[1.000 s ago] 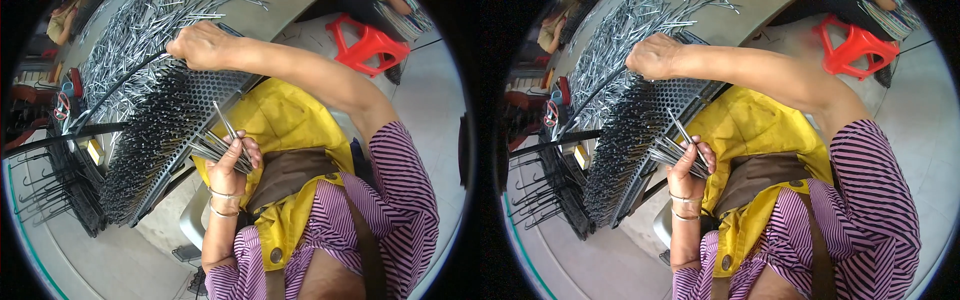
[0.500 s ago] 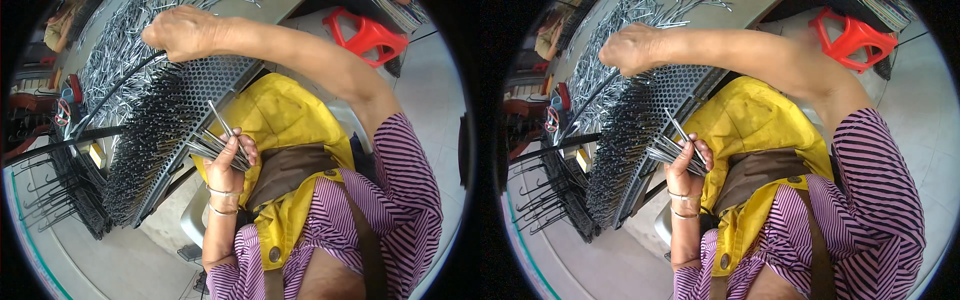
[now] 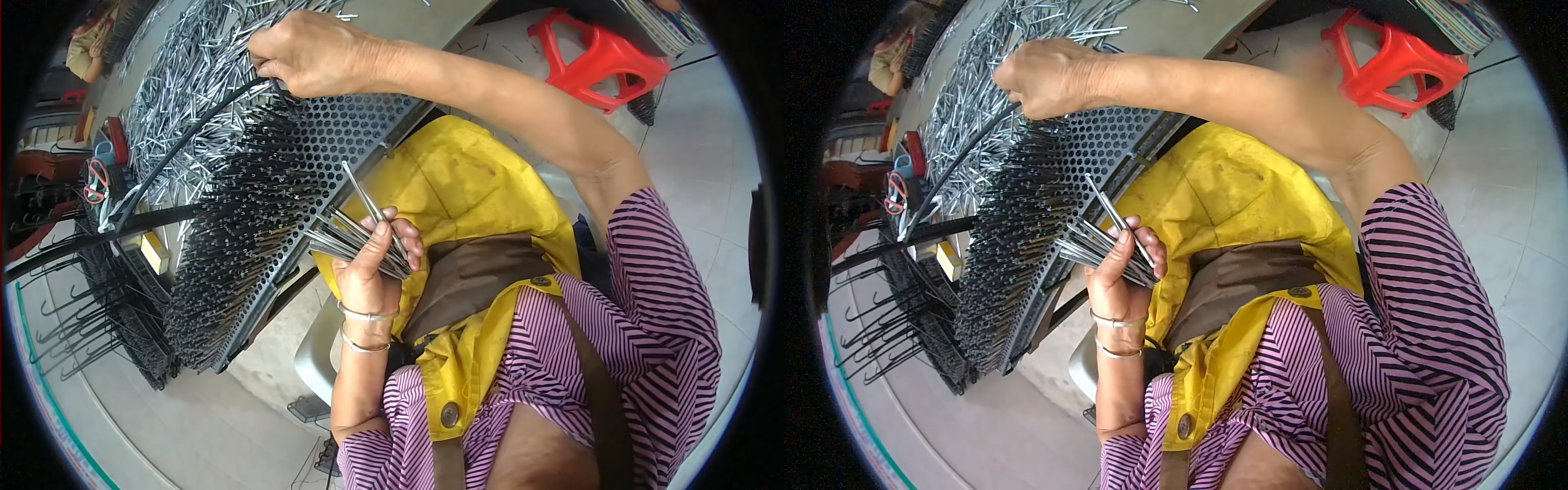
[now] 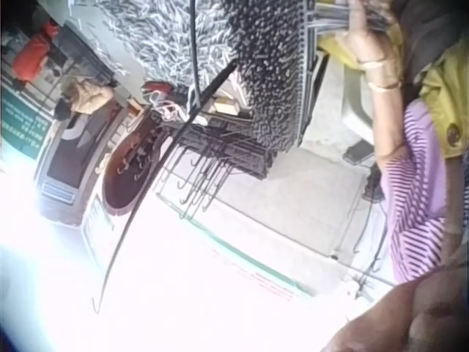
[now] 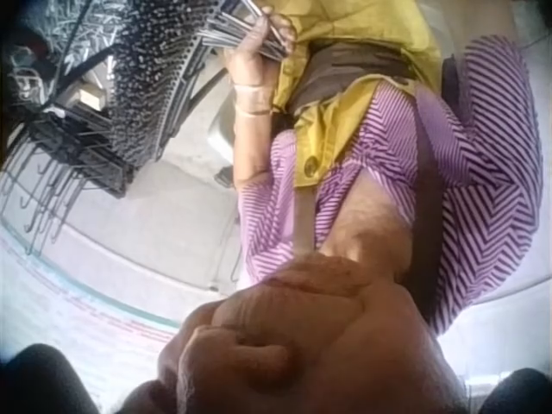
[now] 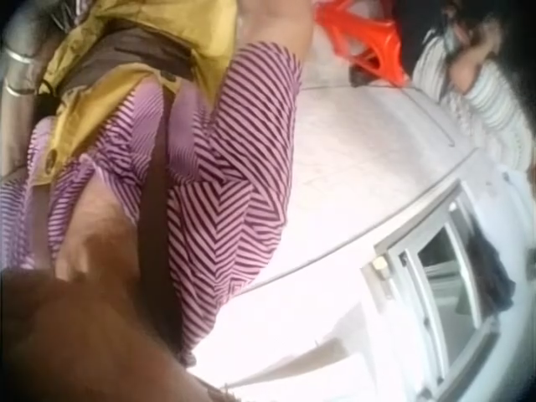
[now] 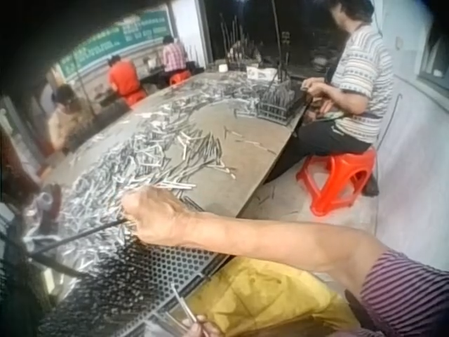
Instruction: Sorting and placing thin metal rods into a perforated assembly rack at a factory workstation.
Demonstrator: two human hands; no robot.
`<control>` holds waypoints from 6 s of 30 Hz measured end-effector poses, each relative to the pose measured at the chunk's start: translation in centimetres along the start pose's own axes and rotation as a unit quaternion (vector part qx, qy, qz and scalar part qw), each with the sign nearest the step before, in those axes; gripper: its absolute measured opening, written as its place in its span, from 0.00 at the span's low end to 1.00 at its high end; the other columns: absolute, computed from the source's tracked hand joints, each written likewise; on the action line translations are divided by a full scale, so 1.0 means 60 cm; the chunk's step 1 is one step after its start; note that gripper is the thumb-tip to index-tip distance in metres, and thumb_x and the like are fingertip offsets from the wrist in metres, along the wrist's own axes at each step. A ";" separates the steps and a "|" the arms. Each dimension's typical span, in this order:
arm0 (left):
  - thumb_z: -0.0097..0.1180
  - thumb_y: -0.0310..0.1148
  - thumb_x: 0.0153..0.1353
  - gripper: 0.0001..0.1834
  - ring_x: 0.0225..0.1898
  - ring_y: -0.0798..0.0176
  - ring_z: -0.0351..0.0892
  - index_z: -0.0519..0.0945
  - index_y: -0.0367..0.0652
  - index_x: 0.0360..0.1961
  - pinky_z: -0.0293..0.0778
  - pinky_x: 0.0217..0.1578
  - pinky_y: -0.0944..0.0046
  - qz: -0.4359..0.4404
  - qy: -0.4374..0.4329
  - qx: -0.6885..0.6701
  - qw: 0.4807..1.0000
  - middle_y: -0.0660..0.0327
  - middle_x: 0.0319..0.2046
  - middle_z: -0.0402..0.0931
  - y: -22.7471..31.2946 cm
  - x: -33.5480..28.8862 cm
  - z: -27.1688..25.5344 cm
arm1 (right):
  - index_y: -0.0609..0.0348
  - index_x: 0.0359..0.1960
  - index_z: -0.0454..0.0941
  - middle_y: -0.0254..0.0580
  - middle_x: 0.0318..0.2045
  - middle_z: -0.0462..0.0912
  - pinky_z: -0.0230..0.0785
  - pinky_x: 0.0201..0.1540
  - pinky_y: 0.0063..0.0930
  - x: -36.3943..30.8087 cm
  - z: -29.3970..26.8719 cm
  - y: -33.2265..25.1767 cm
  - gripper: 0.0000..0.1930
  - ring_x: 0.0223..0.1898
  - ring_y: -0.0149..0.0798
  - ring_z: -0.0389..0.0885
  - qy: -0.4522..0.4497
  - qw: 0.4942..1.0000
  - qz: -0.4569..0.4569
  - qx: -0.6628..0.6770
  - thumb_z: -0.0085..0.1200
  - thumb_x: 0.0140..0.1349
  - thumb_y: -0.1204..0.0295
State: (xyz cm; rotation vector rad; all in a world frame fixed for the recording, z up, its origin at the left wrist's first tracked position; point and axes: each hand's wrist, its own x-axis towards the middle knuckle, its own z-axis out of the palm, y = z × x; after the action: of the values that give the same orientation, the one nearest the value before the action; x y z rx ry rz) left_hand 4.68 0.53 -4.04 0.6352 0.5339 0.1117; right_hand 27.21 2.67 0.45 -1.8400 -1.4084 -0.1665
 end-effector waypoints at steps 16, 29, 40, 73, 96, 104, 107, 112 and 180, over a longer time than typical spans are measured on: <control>0.47 0.27 0.57 0.10 0.24 0.58 0.74 0.71 0.32 0.39 0.68 0.20 0.66 -0.007 -0.002 -0.013 1.000 0.51 0.26 0.73 0.001 0.002 0.005 | 0.63 0.18 0.67 0.47 0.15 0.73 0.67 0.26 0.39 -0.015 0.015 -0.006 0.04 0.23 0.49 0.75 -0.109 0.992 -0.066 -0.014 0.50 0.43 0.78; 0.49 0.29 0.56 0.11 0.24 0.57 0.73 0.70 0.33 0.38 0.68 0.20 0.66 0.018 0.009 0.011 1.000 0.51 0.26 0.73 0.012 0.001 0.014 | 0.67 0.23 0.70 0.46 0.13 0.74 0.66 0.19 0.31 -0.109 -0.018 -0.053 0.09 0.15 0.39 0.75 -0.045 0.994 0.021 0.099 0.55 0.49 0.73; 0.48 0.32 0.58 0.12 0.27 0.56 0.76 0.70 0.33 0.38 0.73 0.23 0.63 0.003 0.030 0.023 0.999 0.49 0.28 0.74 0.004 0.000 0.028 | 0.68 0.25 0.72 0.34 0.16 0.75 0.62 0.22 0.14 -0.207 -0.036 -0.075 0.05 0.19 0.19 0.71 -0.111 0.847 0.286 0.433 0.55 0.47 0.81; 0.50 0.29 0.56 0.10 0.25 0.57 0.76 0.72 0.33 0.36 0.75 0.25 0.62 -0.033 0.050 0.009 0.998 0.51 0.27 0.75 -0.028 -0.006 0.009 | 0.61 0.24 0.70 0.43 0.16 0.72 0.68 0.24 0.36 -0.041 0.050 0.024 0.04 0.20 0.46 0.74 0.142 0.972 -0.188 -0.001 0.52 0.45 0.78; 0.48 0.30 0.57 0.11 0.24 0.55 0.76 0.71 0.31 0.36 0.72 0.21 0.64 -0.014 -0.024 0.031 0.999 0.48 0.27 0.75 0.008 0.005 0.016 | 0.69 0.32 0.73 0.34 0.17 0.75 0.63 0.21 0.14 -0.196 -0.030 -0.068 0.08 0.19 0.20 0.71 -0.132 0.830 0.273 0.469 0.54 0.51 0.78; 0.48 0.31 0.58 0.14 0.25 0.54 0.76 0.69 0.29 0.40 0.73 0.21 0.63 -0.023 0.000 0.048 0.999 0.47 0.28 0.75 0.013 0.009 0.018 | 0.68 0.40 0.69 0.31 0.16 0.73 0.60 0.19 0.16 -0.164 -0.027 -0.040 0.14 0.17 0.20 0.68 -0.041 0.908 0.203 0.363 0.52 0.50 0.80; 0.48 0.31 0.58 0.15 0.25 0.54 0.76 0.69 0.29 0.40 0.73 0.22 0.63 -0.035 -0.003 0.047 0.998 0.47 0.28 0.75 0.003 0.008 0.011 | 0.65 0.39 0.70 0.32 0.16 0.74 0.62 0.19 0.17 -0.133 -0.010 -0.014 0.15 0.17 0.21 0.68 0.142 0.970 0.104 0.165 0.55 0.47 0.80; 0.49 0.31 0.57 0.15 0.26 0.55 0.76 0.69 0.29 0.41 0.73 0.23 0.62 -0.043 -0.014 0.042 0.998 0.47 0.28 0.75 -0.003 0.006 0.010 | 0.64 0.33 0.68 0.45 0.15 0.74 0.69 0.22 0.32 -0.088 0.010 -0.002 0.12 0.19 0.46 0.76 0.255 0.966 0.005 0.042 0.53 0.45 0.79; 0.47 0.29 0.58 0.10 0.29 0.55 0.76 0.70 0.31 0.37 0.75 0.31 0.59 -0.101 -0.002 0.065 0.993 0.48 0.32 0.74 -0.032 -0.017 0.008 | 0.67 0.31 0.73 0.46 0.26 0.78 0.76 0.26 0.24 -0.173 -0.101 0.014 0.05 0.27 0.35 0.80 0.094 0.667 0.342 0.655 0.53 0.51 0.81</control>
State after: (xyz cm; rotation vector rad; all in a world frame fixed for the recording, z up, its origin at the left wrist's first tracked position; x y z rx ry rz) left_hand 3.92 -1.54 -4.37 0.7048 0.6028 -0.1169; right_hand 26.19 -9.16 -1.46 -0.8694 -0.2729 0.8273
